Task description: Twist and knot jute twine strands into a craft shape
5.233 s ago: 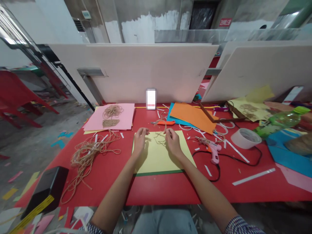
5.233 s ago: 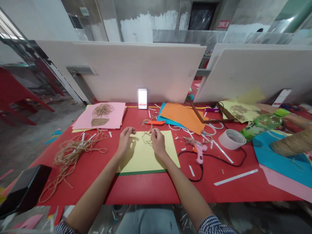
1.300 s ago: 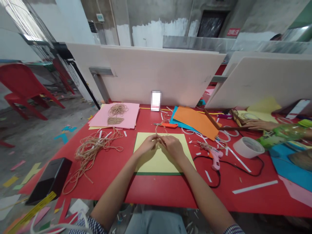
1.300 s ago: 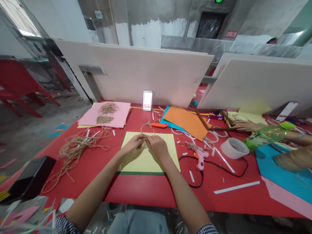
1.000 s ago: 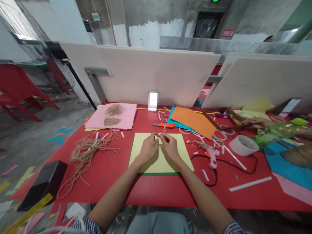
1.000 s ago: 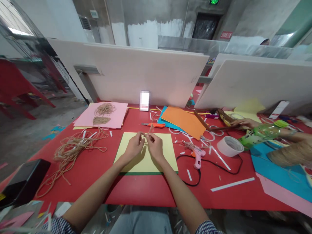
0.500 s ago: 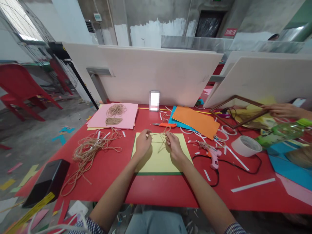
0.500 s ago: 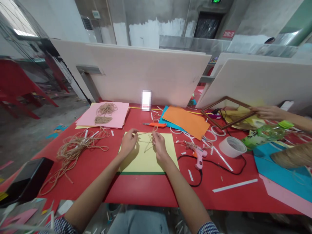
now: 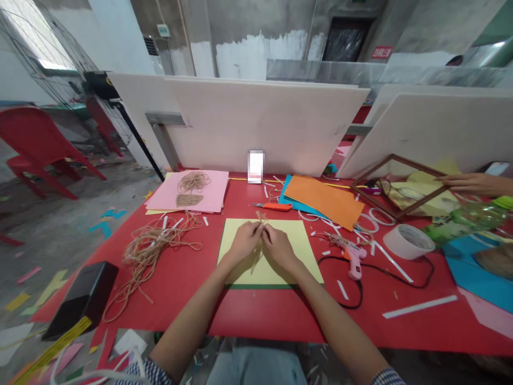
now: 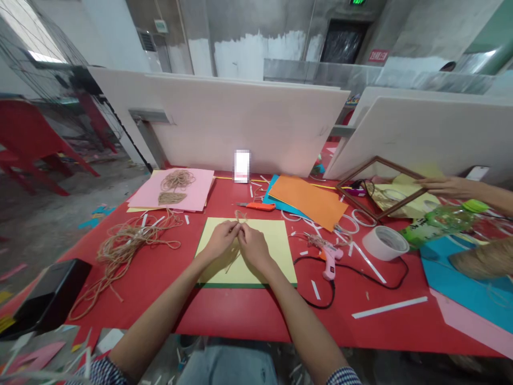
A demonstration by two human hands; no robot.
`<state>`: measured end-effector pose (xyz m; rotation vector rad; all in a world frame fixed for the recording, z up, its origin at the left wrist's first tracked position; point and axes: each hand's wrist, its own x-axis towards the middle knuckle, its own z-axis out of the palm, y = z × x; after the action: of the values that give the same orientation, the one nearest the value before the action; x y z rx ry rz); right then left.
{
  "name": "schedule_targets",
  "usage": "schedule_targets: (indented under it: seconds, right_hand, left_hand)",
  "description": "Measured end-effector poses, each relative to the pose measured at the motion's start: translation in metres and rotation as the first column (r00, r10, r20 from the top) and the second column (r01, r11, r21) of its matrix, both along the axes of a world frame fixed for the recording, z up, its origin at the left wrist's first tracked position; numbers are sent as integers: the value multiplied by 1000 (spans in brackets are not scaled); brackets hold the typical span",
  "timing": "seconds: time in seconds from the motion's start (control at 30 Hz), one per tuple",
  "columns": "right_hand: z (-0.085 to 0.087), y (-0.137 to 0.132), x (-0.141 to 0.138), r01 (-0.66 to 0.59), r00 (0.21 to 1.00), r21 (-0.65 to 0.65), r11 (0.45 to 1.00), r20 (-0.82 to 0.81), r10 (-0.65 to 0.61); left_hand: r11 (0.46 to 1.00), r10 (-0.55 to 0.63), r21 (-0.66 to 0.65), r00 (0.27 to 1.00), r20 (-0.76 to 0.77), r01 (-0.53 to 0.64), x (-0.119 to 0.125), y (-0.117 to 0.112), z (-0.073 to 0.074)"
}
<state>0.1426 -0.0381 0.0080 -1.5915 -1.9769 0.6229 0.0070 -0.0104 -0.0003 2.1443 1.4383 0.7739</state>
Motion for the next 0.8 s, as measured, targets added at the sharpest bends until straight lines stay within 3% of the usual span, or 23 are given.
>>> schedule_targets:
  seconds: [0.17,0.37,0.43,0.53,0.67,0.8]
  right_hand:
    - [8,-4,-3,-1,979,-28,1000,206,7]
    - [6,-5,-1,-12,984,-45,999,176,19]
    - [4,-3,1,-22,997,-77,997,76,28]
    - [2,1,4,-94,976,-146,985,-210,62]
    - [5,3,8,-228,867,-191,955,-486,110]
    - [10,4,12,-265,825,-193,945,-552,119]
  left_hand:
    - [999,37,11,980,-198,-36,-3,-2,5]
    - [997,41,-49,979,-199,-52,-6,-2,8]
    - [995,40,-93,996,-86,-48,-7,1,8]
    - [979,22,-202,973,231,26,-9,6,8]
    - [914,90,-370,803,589,168,-11,10,5]
    - [834,168,-456,646,744,309,-15,10,4]
